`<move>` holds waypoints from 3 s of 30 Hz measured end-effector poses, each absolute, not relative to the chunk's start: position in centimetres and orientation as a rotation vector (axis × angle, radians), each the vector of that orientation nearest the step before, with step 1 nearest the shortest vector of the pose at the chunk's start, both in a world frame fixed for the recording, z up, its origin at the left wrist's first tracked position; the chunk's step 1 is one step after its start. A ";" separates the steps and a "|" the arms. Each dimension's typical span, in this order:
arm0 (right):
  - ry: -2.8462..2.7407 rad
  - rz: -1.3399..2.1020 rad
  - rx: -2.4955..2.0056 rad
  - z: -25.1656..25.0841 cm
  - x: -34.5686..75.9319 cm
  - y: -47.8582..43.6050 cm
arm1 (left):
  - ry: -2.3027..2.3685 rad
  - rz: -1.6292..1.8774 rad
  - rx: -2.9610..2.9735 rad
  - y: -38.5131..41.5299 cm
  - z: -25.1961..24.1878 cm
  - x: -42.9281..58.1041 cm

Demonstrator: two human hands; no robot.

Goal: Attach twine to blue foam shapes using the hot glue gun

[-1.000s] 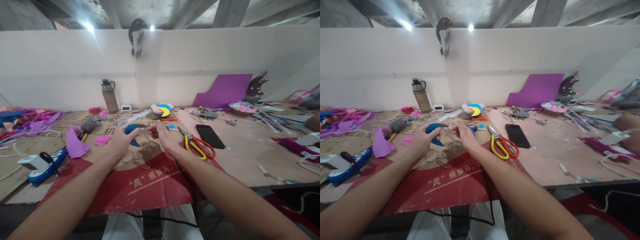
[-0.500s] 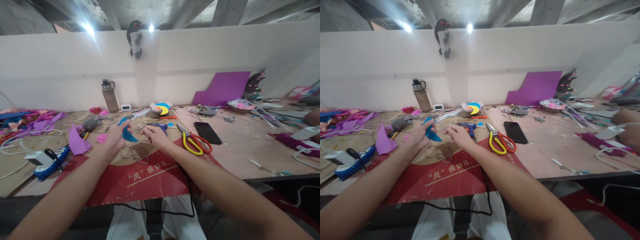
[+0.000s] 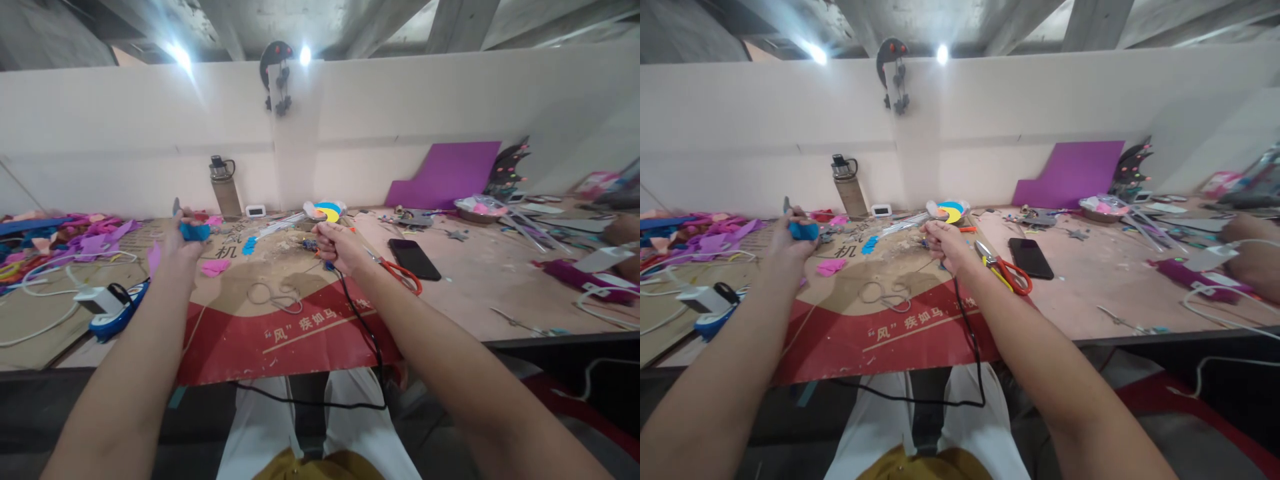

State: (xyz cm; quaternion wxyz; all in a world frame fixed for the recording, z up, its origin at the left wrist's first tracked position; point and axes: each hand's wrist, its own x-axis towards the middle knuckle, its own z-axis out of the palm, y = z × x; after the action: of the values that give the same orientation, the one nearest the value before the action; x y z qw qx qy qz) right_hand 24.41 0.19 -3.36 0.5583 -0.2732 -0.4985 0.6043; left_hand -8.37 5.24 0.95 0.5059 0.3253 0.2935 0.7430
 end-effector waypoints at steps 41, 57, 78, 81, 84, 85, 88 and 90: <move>-1.336 1.284 -0.712 -5.2 16.7 1.7 | 0.797 1.311 1.013 1.7 -3.8 3.1; -1.337 1.535 -0.534 -3.3 19.2 0.5 | 0.888 1.733 2.079 -2.0 -1.5 1.8; -1.377 1.029 -0.804 -3.1 19.9 -0.1 | 0.586 1.349 1.112 -0.6 -1.9 2.9; -1.421 0.957 -0.874 -3.1 19.8 -0.2 | 0.651 1.265 1.073 -1.0 -1.8 3.2; -1.480 0.915 -0.901 -3.1 19.7 -0.4 | 0.747 1.258 1.129 -0.6 -2.1 3.3; -1.495 0.910 -0.905 -3.1 19.6 -0.4 | 0.774 1.256 1.149 -0.5 -2.3 3.3; -1.499 0.882 -0.929 -3.3 19.7 -0.2 | 0.840 1.304 1.182 0.1 -2.5 2.9; -1.451 0.847 -0.968 -3.6 19.9 0.2 | 0.857 1.367 1.160 0.4 -2.6 2.5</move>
State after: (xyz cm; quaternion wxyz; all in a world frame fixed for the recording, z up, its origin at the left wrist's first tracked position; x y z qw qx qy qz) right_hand 19.87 0.19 -3.56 0.5658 -0.4117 -0.6169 0.3603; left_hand 2.47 0.40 -2.62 0.5456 0.4893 0.3616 0.5763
